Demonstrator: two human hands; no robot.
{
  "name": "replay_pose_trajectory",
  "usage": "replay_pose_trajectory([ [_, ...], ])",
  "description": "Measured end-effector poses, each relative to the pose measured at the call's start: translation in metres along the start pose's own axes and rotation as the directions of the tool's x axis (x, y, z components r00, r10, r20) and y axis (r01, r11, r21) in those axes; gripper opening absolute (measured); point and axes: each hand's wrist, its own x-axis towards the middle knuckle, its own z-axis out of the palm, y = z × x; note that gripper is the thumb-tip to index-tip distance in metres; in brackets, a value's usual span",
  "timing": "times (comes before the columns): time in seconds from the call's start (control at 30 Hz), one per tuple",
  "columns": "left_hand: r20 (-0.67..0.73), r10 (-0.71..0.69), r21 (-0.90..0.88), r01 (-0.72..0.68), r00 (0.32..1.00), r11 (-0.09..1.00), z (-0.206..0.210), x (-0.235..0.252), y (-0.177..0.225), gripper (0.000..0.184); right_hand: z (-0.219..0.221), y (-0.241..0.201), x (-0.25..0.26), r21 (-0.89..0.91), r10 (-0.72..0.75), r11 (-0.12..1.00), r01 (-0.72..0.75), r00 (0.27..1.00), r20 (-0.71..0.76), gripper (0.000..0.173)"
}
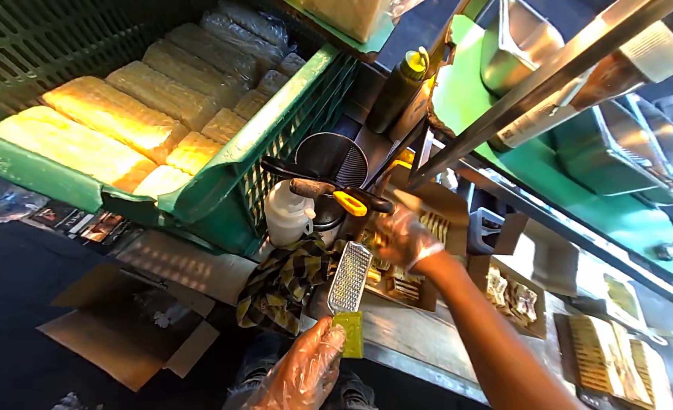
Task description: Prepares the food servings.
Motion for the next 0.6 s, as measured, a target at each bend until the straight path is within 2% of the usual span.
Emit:
replay_pose_trajectory([
  [0.07, -0.037, 0.008, 0.003, -0.008, 0.999, 1.000, 0.002, -0.002, 0.003, 0.022, 0.019, -0.013, -0.019, 0.050, 0.001, 0.999, -0.002, 1.000, 0.010, 0.043],
  [0.13, -0.074, 0.022, 0.055, -0.018, 0.997, 0.998, 0.005, 0.001, 0.002, 0.025, 0.035, -0.016, -0.030, 0.094, 0.033, 0.995, -0.033, 0.999, 0.004, 0.055],
  [0.2, -0.110, 0.087, 0.159, -0.068, 0.990, 0.985, 0.011, 0.011, 0.002, 0.030, 0.031, -0.019, -0.052, 0.216, 0.131, 0.970, -0.111, 0.988, -0.083, 0.063],
  [0.23, -0.124, 0.135, 0.232, -0.103, 0.983, 0.967, 0.016, 0.018, 0.004, 0.035, 0.032, -0.019, -0.069, 0.341, 0.210, 0.929, -0.144, 0.963, -0.166, 0.056],
  [0.27, -0.119, 0.167, 0.310, -0.123, 0.979, 0.943, 0.023, 0.024, 0.008, 0.040, 0.040, -0.023, -0.088, 0.526, 0.294, 0.843, -0.113, 0.916, -0.274, 0.047],
  [0.3, -0.107, 0.184, 0.376, -0.131, 0.977, 0.917, 0.033, 0.031, 0.012, 0.043, 0.048, -0.035, -0.104, 0.712, 0.401, 0.700, -0.056, 0.856, -0.327, 0.048],
  [0.33, -0.088, 0.198, 0.429, -0.142, 0.976, 0.892, 0.045, 0.040, 0.016, 0.044, 0.056, -0.050, -0.115, 0.839, 0.507, 0.544, -0.009, 0.800, -0.321, 0.057],
  [0.37, -0.059, 0.220, 0.479, -0.166, 0.974, 0.862, 0.056, 0.048, 0.018, 0.045, 0.064, -0.064, -0.123, 0.876, 0.589, 0.483, 0.004, 0.739, -0.328, 0.058],
  [0.4, -0.035, 0.257, 0.511, -0.204, 0.966, 0.835, 0.066, 0.056, 0.016, 0.045, 0.071, -0.073, -0.125, 0.861, 0.637, 0.507, 0.028, 0.661, -0.397, 0.045],
  [0.43, -0.021, 0.295, 0.529, -0.240, 0.955, 0.814, 0.072, 0.061, 0.012, 0.045, 0.075, -0.075, -0.121, 0.841, 0.681, 0.536, 0.070, 0.553, -0.480, 0.034],
  [0.47, -0.021, 0.320, 0.544, -0.258, 0.947, 0.799, 0.075, 0.066, 0.009, 0.046, 0.075, -0.072, -0.113, 0.818, 0.713, 0.566, 0.105, 0.436, -0.549, 0.025],
  [0.5, -0.024, 0.315, 0.558, -0.249, 0.949, 0.792, 0.075, 0.069, 0.009, 0.047, 0.071, -0.068, -0.103, 0.797, 0.730, 0.598, 0.091, 0.349, -0.587, 0.022],
  [0.53, -0.019, 0.272, 0.575, -0.212, 0.962, 0.790, 0.071, 0.068, 0.011, 0.047, 0.066, -0.065, -0.094, 0.775, 0.730, 0.632, 0.012, 0.325, -0.601, 0.023],
  [0.57, -0.006, 0.220, 0.601, -0.173, 0.975, 0.780, 0.066, 0.067, 0.014, 0.047, 0.061, -0.063, -0.082, 0.754, 0.728, 0.650, -0.094, 0.362, -0.583, 0.025],
  [0.6, 0.008, 0.178, 0.631, -0.143, 0.984, 0.762, 0.063, 0.068, 0.016, 0.045, 0.058, -0.060, -0.067, 0.727, 0.725, 0.657, -0.198, 0.430, -0.538, 0.025],
])
